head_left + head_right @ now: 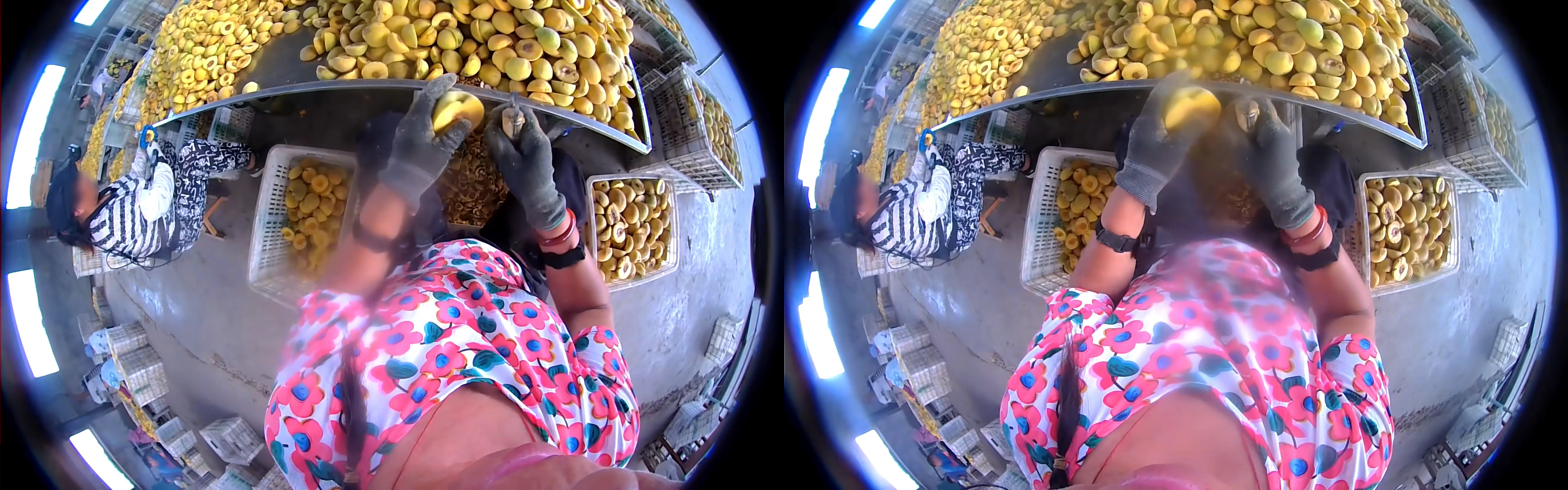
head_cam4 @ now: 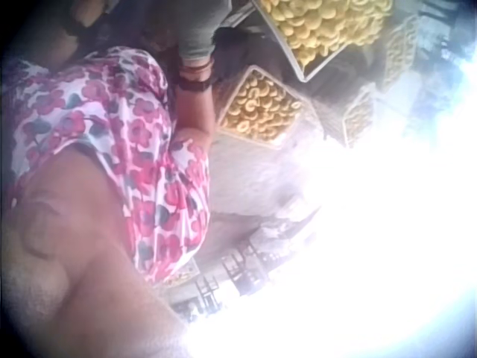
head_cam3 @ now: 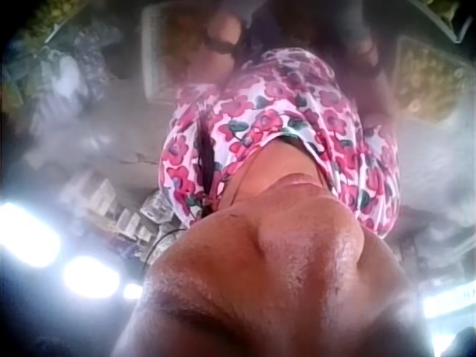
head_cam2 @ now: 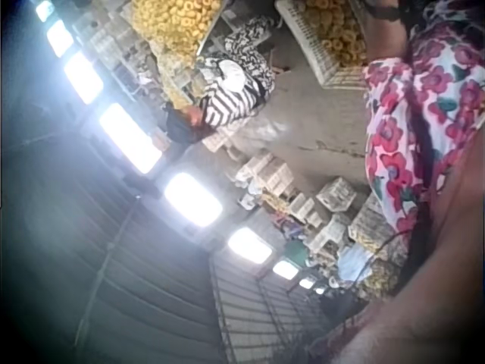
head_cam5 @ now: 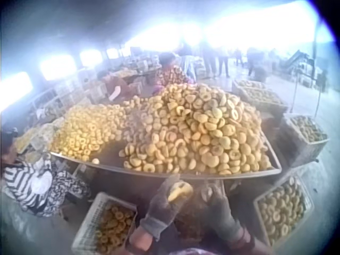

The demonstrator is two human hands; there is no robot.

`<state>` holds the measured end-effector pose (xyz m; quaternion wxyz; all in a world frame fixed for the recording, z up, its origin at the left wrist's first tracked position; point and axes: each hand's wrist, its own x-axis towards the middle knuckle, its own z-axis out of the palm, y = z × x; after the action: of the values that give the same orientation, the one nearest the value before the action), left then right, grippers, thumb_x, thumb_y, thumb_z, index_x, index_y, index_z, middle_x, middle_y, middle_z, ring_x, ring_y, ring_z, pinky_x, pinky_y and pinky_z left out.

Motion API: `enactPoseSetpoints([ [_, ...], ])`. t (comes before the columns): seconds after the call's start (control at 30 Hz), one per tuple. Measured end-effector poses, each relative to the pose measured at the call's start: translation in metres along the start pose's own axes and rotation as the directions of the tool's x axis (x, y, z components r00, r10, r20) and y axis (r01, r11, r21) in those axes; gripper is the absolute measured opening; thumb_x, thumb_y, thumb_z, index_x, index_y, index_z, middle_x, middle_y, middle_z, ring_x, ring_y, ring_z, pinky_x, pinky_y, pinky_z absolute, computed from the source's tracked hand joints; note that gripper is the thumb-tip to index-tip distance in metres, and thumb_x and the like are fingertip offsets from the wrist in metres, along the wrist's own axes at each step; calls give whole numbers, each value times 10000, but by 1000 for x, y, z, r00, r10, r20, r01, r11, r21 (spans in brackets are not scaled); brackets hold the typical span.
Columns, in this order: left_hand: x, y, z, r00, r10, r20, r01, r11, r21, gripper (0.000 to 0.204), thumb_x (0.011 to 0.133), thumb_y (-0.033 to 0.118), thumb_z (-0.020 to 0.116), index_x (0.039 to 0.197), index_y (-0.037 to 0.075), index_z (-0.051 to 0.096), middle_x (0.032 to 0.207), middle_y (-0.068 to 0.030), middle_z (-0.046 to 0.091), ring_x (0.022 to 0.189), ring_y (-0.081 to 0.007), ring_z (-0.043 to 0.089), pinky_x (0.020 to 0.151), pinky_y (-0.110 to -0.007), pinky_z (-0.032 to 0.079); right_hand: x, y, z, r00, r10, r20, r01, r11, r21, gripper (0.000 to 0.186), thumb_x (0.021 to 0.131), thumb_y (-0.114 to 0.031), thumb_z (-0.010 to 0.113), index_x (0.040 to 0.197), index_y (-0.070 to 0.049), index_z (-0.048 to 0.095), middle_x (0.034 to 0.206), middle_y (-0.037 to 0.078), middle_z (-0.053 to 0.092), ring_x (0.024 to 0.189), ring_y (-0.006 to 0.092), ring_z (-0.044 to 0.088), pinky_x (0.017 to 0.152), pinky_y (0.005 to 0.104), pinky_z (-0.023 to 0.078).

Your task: The person uses a small hand tool to remove the pits from yellow fruits. They pick up individual fruits from a large pile, cut them open to extract the pit, drop the pits into a central bin, and place the pitted fruit halves into crates.

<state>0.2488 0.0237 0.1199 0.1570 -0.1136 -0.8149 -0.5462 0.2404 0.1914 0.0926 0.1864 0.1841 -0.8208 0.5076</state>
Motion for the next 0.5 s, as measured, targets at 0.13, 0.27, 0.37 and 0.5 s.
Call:
enactPoseSetpoints([
  [0.13, -1, 2, 1, 989, 42, -143, -48, 998, -38, 444, 760, 173, 693, 1107, 58, 441, 1033, -106, 581, 936, -201, 569, 838, -315, 461, -22, -15, 2, 948, 217, 233, -288, 895, 340, 203, 832, -32, 548, 1033, -42, 521, 755, -60, 484, 647, 19, 437, 556, 171, 381],
  [0.27, -5, 0, 8, 980, -134, -146, 91, 959, -270, 430, 760, 163, 688, 1068, 42, 412, 1024, -87, 558, 905, -151, 542, 812, -296, 463, -28, -18, 20, 894, 369, 253, -418, 891, 177, 205, 857, -178, 515, 1009, -40, 518, 692, 65, 526, 632, 146, 519, 553, 267, 420],
  [0.37, -6, 5, 12, 981, -130, -141, 60, 908, -414, 355, 833, 226, 604, 1077, 37, 428, 1041, -77, 535, 925, -146, 524, 834, -295, 447, -30, -19, 26, 917, 360, 169, -382, 916, 125, 293, 861, -321, 524, 918, -34, 539, 659, 193, 600, 639, 323, 633, 581, 387, 484],
  [0.5, -12, 7, 17, 991, -115, -74, 57, 839, -541, 332, 912, 313, 458, 1091, 33, 448, 1049, -82, 514, 946, -148, 500, 852, -302, 427, -34, -12, 25, 895, 308, 321, -409, 854, 322, 180, 857, -39, 522, 1035, -47, 499, 803, -44, 510, 668, 13, 434, 549, 169, 380],
])
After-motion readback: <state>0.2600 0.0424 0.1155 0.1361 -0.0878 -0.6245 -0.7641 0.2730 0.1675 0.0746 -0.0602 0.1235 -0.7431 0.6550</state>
